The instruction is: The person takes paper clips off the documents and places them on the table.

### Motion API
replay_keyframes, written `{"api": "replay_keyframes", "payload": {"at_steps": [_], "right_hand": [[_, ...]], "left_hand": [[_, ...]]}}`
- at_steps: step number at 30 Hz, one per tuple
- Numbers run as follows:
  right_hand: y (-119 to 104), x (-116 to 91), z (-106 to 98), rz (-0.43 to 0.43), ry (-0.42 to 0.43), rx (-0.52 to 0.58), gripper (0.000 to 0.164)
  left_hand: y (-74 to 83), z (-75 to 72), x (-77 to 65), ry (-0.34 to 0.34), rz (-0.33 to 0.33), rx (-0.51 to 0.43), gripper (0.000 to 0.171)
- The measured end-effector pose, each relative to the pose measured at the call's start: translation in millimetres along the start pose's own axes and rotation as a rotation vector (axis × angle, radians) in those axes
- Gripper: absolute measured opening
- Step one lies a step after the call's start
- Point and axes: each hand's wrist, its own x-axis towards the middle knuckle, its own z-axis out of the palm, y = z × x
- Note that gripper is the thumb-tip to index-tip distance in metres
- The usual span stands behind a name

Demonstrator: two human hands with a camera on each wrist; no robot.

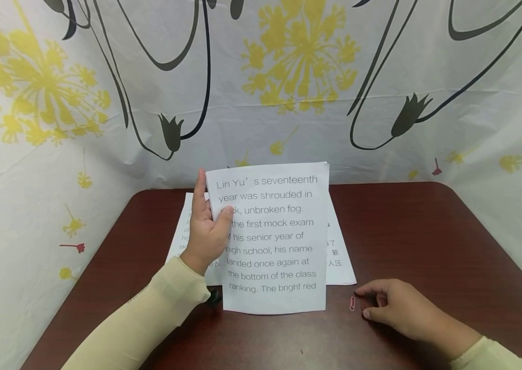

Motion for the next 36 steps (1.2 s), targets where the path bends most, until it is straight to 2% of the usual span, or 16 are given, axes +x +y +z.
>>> {"api": "replay_keyframes", "payload": {"at_steps": [7, 10, 13, 17, 20, 24, 26, 32, 36], "right_hand": [[-12.4, 0.0, -3.4, 0.016, 0.064, -0.037, 0.030], [-23.3, 3.1, -5.3, 0.004, 0.140, -0.039, 0.025], [-33.4, 6.5, -5.0, -0.079, 0.254, -0.012, 0.024], [-47.6, 12.3, -2.5, -0.210, 0.400, 0.046, 0.039], [-60.1, 18.0, -1.0, -0.258, 0.453, 0.086, 0.060], [-74.4, 25.5, 0.2, -0.281, 0.445, 0.164, 0.090], [-79.7, 29.4, 1.6, -0.292, 0.415, 0.228, 0.099], [-90.8, 39.7, 12.4, -0.326, 0.303, 0.487, 0.102], [-95.3, 43.3, 20.9, -0.378, 0.323, 0.575, 0.102]], "left_hand": [[0.3, -0.1, -0.7, -0.003, -0.001, -0.007, 0.096], [0.8, 0.0, -0.7, 0.002, 0.000, -0.005, 0.096], [1.8, 0.2, -1.0, 0.006, 0.000, -0.001, 0.096], [2.3, 0.6, -1.0, -0.001, 0.002, -0.003, 0.096], [2.1, 0.7, -0.9, -0.002, 0.013, 0.000, 0.096], [2.1, 1.0, -0.7, 0.001, 0.012, 0.000, 0.096], [2.2, 1.4, -0.4, 0.003, 0.004, -0.004, 0.096], [3.1, 3.0, 0.5, 0.007, 0.005, -0.014, 0.096], [4.1, 3.7, 1.7, 0.007, 0.028, -0.016, 0.097]]}}
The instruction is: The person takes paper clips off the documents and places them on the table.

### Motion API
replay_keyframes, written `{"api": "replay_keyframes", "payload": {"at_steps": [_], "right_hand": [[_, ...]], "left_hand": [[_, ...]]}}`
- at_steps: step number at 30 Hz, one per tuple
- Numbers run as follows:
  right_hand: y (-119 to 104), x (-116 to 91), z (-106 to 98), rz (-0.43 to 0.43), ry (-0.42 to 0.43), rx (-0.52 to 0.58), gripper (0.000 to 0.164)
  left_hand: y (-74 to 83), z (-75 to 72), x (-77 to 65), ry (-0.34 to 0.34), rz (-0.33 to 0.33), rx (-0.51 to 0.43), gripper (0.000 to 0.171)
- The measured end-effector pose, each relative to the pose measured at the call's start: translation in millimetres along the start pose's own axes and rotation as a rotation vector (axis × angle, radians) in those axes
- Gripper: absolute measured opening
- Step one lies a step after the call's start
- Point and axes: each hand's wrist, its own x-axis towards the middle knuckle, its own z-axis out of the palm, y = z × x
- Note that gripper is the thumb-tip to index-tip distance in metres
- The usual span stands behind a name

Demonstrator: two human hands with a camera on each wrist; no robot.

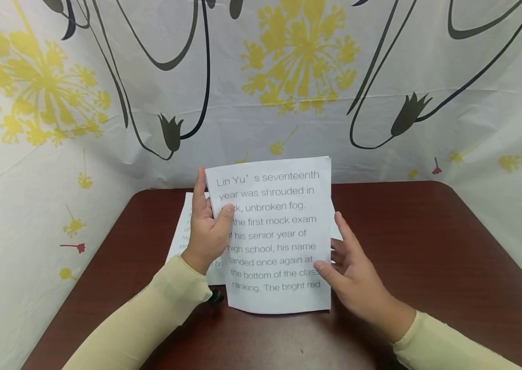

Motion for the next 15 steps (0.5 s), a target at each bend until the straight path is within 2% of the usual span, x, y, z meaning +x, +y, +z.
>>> {"api": "replay_keyframes", "payload": {"at_steps": [3, 9, 15], "right_hand": [[1.8, -0.3, 5.1, -0.031, 0.031, 0.024, 0.102], [4.2, -4.1, 9.5, -0.011, 0.062, -0.029, 0.100], [4.3, -5.9, 14.9, -0.018, 0.105, -0.032, 0.100]], "left_hand": [[0.4, 0.0, 1.2, 0.004, 0.018, 0.002, 0.097], [2.4, 1.3, 4.2, 0.027, 0.033, 0.010, 0.098], [5.1, 2.0, 5.7, 0.039, 0.027, -0.004, 0.097]]}}
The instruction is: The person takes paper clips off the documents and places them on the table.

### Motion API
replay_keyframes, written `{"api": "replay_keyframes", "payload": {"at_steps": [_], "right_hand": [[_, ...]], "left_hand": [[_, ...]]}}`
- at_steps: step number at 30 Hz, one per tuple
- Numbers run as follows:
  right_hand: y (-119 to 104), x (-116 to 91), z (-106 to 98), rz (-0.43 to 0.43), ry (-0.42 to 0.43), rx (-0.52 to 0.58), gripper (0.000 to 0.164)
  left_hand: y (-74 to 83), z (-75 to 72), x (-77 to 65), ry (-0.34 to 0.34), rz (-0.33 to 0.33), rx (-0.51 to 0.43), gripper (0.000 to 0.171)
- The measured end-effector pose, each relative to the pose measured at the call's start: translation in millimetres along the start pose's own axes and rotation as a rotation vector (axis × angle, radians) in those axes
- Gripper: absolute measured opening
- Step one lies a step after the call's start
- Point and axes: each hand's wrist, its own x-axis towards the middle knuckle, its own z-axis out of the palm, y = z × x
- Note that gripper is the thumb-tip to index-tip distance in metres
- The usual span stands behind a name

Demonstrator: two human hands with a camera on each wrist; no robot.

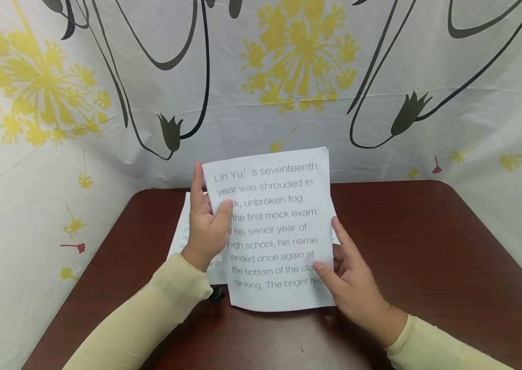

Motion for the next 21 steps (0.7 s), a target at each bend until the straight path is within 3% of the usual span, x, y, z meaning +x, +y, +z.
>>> {"api": "replay_keyframes", "payload": {"at_steps": [10, 21], "right_hand": [[3.2, -7.1, 6.3, 0.007, 0.047, 0.031, 0.098], [-6.1, -9.0, 7.4, 0.063, 0.126, -0.056, 0.097]], "left_hand": [[2.8, -0.7, 7.6, 0.024, -0.005, 0.000, 0.098], [8.4, 1.9, 11.8, -0.017, -0.072, -0.058, 0.098]]}}
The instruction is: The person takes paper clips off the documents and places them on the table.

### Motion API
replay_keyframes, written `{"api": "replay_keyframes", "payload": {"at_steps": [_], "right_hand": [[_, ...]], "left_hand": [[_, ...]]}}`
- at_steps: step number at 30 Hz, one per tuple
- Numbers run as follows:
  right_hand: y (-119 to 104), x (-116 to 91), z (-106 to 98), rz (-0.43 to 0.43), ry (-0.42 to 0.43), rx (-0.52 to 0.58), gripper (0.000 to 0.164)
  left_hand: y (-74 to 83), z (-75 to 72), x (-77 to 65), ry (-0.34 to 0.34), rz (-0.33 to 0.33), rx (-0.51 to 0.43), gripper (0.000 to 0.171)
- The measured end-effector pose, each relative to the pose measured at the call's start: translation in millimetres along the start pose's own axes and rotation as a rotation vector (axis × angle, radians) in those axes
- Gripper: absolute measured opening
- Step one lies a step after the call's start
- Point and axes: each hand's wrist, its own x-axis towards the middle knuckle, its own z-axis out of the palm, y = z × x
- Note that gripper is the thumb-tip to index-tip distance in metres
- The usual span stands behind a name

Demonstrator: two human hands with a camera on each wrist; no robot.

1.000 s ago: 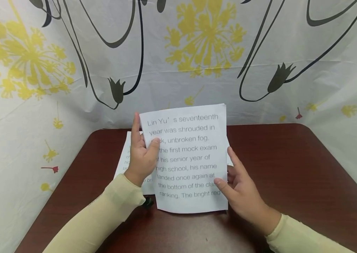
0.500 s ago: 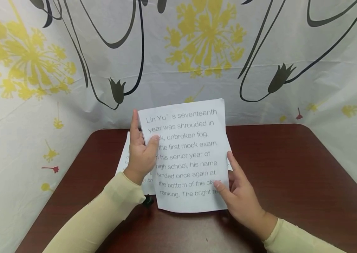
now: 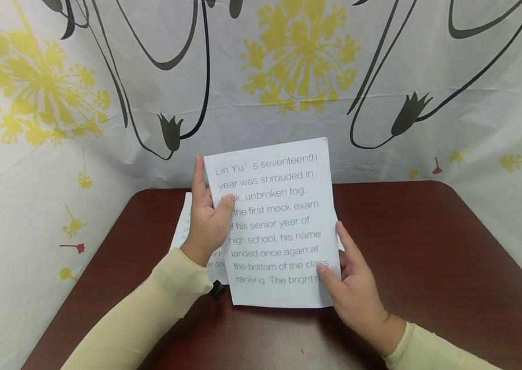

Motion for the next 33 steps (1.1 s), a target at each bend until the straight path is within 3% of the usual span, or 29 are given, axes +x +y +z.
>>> {"api": "replay_keyframes", "payload": {"at_steps": [4, 9, 18, 25, 33], "right_hand": [[-2.1, 2.4, -1.2, -0.006, 0.034, 0.046, 0.095], [-1.8, 8.4, -6.3, 0.008, 0.065, 0.099, 0.094], [-0.7, 23.5, -25.8, 0.057, 0.073, 0.037, 0.094], [1.1, 35.4, -38.5, 0.104, 0.110, 0.184, 0.094], [3.8, 43.6, -55.0, 0.192, 0.110, 0.185, 0.098]], "left_hand": [[2.8, 3.8, -1.5, -0.025, -0.056, -0.054, 0.100], [1.3, 11.8, -9.1, -0.059, -0.128, -0.057, 0.100], [-21.1, 24.4, -23.1, -0.135, -0.170, -0.006, 0.099], [-34.3, 38.1, -33.9, -0.209, -0.178, 0.026, 0.101], [-40.4, 53.5, -42.3, -0.230, -0.174, 0.100, 0.104]]}}
